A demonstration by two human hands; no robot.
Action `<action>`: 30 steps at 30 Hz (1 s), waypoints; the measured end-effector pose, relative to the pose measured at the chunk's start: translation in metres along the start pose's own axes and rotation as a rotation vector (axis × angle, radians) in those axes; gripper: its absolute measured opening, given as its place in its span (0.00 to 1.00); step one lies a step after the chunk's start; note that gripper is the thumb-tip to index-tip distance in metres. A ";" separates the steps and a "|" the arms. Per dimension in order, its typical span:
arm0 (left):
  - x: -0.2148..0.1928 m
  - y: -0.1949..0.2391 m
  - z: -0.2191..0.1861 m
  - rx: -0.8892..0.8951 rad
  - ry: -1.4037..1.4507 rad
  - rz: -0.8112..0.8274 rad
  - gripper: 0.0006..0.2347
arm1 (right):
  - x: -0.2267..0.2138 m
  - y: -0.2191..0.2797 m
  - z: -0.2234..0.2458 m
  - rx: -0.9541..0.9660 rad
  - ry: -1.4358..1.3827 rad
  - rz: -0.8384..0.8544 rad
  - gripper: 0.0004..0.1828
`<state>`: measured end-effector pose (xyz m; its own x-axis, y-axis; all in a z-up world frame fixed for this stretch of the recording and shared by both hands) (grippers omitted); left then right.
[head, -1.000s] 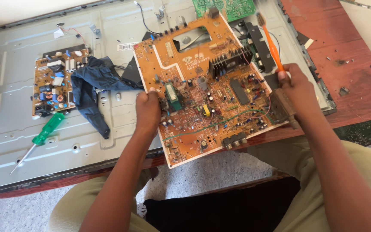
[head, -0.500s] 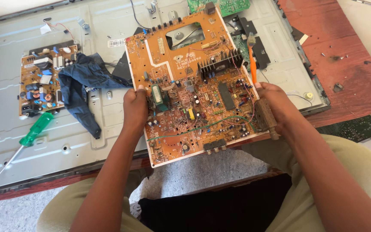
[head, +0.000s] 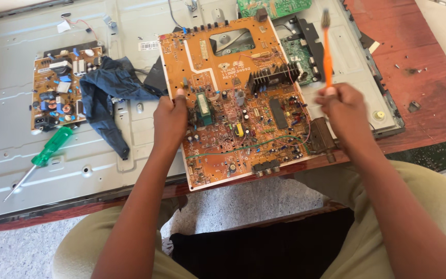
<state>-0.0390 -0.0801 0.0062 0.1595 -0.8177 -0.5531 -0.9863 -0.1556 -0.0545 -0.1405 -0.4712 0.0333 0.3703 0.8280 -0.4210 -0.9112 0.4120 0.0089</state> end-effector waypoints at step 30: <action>0.000 0.103 -0.098 0.646 -0.607 0.249 0.34 | 0.046 0.176 0.125 -0.191 1.178 0.581 0.33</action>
<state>-0.1366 -0.1508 0.0819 0.0706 -0.3264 -0.9426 -0.8500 0.4748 -0.2281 -0.2618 -0.3134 0.1289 -0.3678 0.0017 -0.9299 -0.9296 -0.0276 0.3676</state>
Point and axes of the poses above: each hand's wrist, its own y-axis away from the middle knuckle, its own x-axis out of the palm, z = x × y, the point moved 5 cm from there along -y, towards the middle knuckle, and after that the axes turned 1 degree about z, right-handed, at the moved point
